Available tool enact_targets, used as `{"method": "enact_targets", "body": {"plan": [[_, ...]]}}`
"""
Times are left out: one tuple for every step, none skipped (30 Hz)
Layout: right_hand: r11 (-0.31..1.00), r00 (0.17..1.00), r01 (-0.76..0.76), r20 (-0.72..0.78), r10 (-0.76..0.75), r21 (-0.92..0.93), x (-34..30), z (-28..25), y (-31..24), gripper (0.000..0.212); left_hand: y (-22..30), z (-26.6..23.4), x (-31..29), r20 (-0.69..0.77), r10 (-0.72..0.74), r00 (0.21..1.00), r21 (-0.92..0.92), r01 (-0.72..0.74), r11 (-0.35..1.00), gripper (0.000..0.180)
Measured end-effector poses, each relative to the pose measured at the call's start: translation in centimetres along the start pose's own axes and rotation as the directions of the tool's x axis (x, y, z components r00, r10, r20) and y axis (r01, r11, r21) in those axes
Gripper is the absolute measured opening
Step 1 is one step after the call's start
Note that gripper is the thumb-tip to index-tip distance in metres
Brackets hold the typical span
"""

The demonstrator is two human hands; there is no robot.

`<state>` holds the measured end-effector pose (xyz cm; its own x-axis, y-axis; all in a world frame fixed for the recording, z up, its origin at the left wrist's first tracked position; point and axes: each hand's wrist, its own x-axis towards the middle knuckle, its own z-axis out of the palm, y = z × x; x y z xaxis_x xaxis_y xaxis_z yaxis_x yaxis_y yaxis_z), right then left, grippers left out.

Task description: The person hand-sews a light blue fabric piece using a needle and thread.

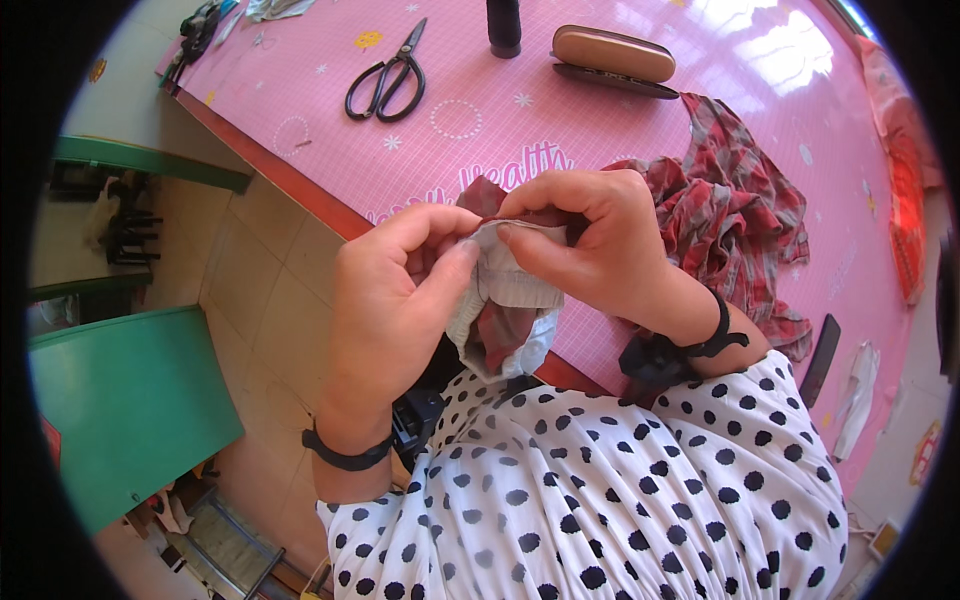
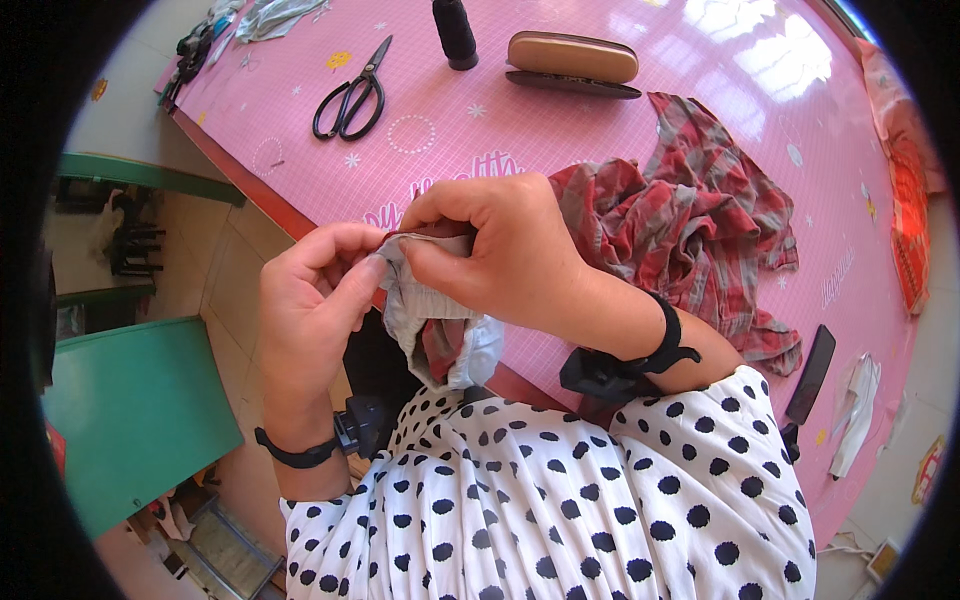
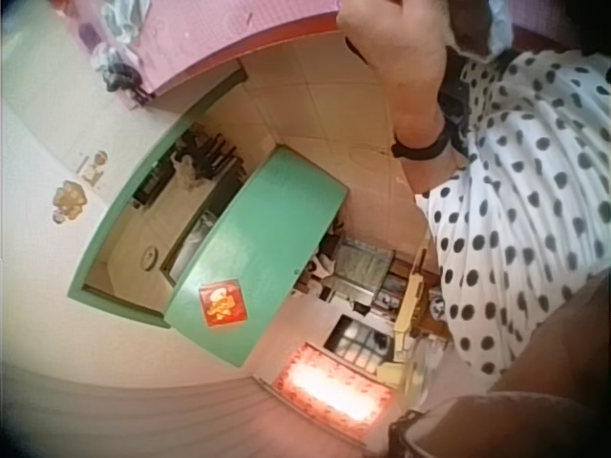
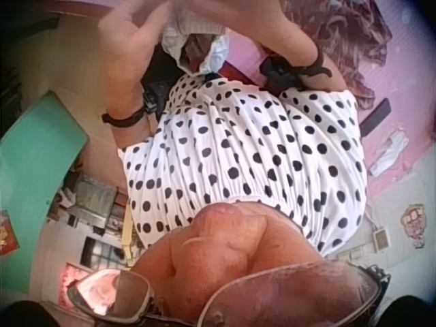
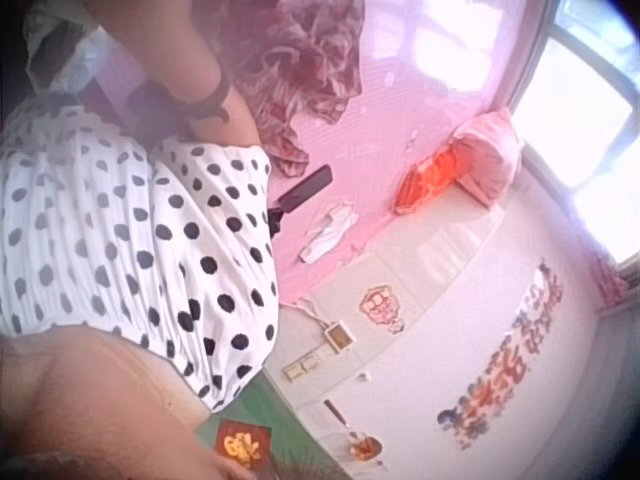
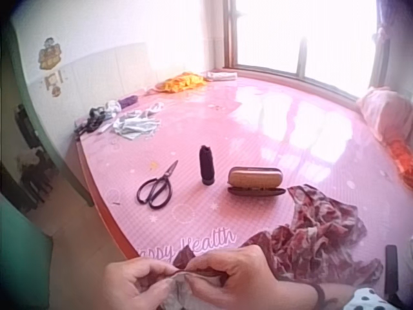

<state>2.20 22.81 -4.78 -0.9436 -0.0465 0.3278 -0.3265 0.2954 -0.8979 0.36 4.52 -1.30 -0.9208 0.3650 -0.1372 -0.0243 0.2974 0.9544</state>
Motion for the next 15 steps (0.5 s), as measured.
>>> {"method": "enact_targets", "body": {"plan": [[1.0,1.0,-0.002,-0.003,0.002,0.001,0.0,-0.1,0.0,0.011,0.2,-0.2,0.0,0.021,-0.019,1.0,-0.032,0.02,0.999,0.014],[1.0,1.0,-0.005,0.002,0.005,0.003,0.0,-0.1,0.1,0.011,0.3,-0.3,0.0,0.043,-0.037,0.998,-0.064,0.04,0.997,0.014],[1.0,1.0,-0.006,0.008,0.006,0.006,0.0,-0.2,0.0,0.012,0.3,-0.6,0.0,0.062,-0.04,0.997,-0.071,0.045,0.996,0.014],[1.0,1.0,-0.007,0.015,0.007,0.009,0.0,-0.2,0.0,0.012,0.4,-0.8,0.0,0.082,-0.044,0.996,-0.078,0.05,0.996,0.014],[0.999,0.999,-0.031,0.023,0.03,0.037,0.1,-0.2,0.0,0.012,0.4,-1.0,0.0,0.101,-0.047,0.994,-0.085,0.055,0.995,0.015],[0.996,0.998,-0.056,0.032,0.054,0.063,0.1,-0.3,-0.1,0.012,0.4,-1.1,0.1,0.118,-0.047,0.992,-0.099,0.059,0.993,0.015],[0.993,0.996,-0.08,0.041,0.077,0.089,0.1,-0.3,-0.1,0.012,0.3,-1.2,0.1,0.135,-0.048,0.99,-0.112,0.063,0.992,0.015],[0.988,0.993,-0.101,0.068,0.093,0.121,0.2,-0.4,0.0,0.012,0.3,-1.3,0.2,0.152,-0.048,0.987,-0.126,0.068,0.99,0.016],[0.981,0.99,-0.121,0.096,0.107,0.152,0.3,-0.6,-0.1,0.012,0.3,-1.4,0.2,0.162,-0.054,0.985,-0.141,0.078,0.987,0.016],[0.973,0.985,-0.142,0.124,0.12,0.183,0.4,-0.7,0.0,0.012,0.3,-1.5,0.2,0.173,-0.061,0.983,-0.157,0.088,0.984,0.017],[0.953,0.973,-0.193,0.172,0.155,0.232,0.5,-0.9,0.0,0.013,0.3,-1.6,0.2,0.184,-0.067,0.981,-0.172,0.099,0.98,0.017],[0.929,0.958,-0.245,0.218,0.188,0.276,0.5,-1.1,0.0,0.013,0.3,-1.8,0.3,0.203,-0.077,0.976,-0.18,0.115,0.977,0.018],[0.9,0.94,-0.297,0.265,0.217,0.318,0.6,-1.2,0.1,0.013,0.2,-1.9,0.4,0.221,-0.088,0.971,-0.188,0.131,0.973,0.018],[0.895,0.935,-0.302,0.287,0.209,0.33,0.7,-1.3,0.2,0.014,0.2,-2.0,0.4,0.24,-0.099,0.966,-0.196,0.148,0.97,0.019],[0.889,0.929,-0.306,0.309,0.201,0.341,0.8,-1.5,0.2,0.015,0.1,-2.0,0.5,0.251,-0.087,0.964,-0.204,0.141,0.969,0.019]]}}
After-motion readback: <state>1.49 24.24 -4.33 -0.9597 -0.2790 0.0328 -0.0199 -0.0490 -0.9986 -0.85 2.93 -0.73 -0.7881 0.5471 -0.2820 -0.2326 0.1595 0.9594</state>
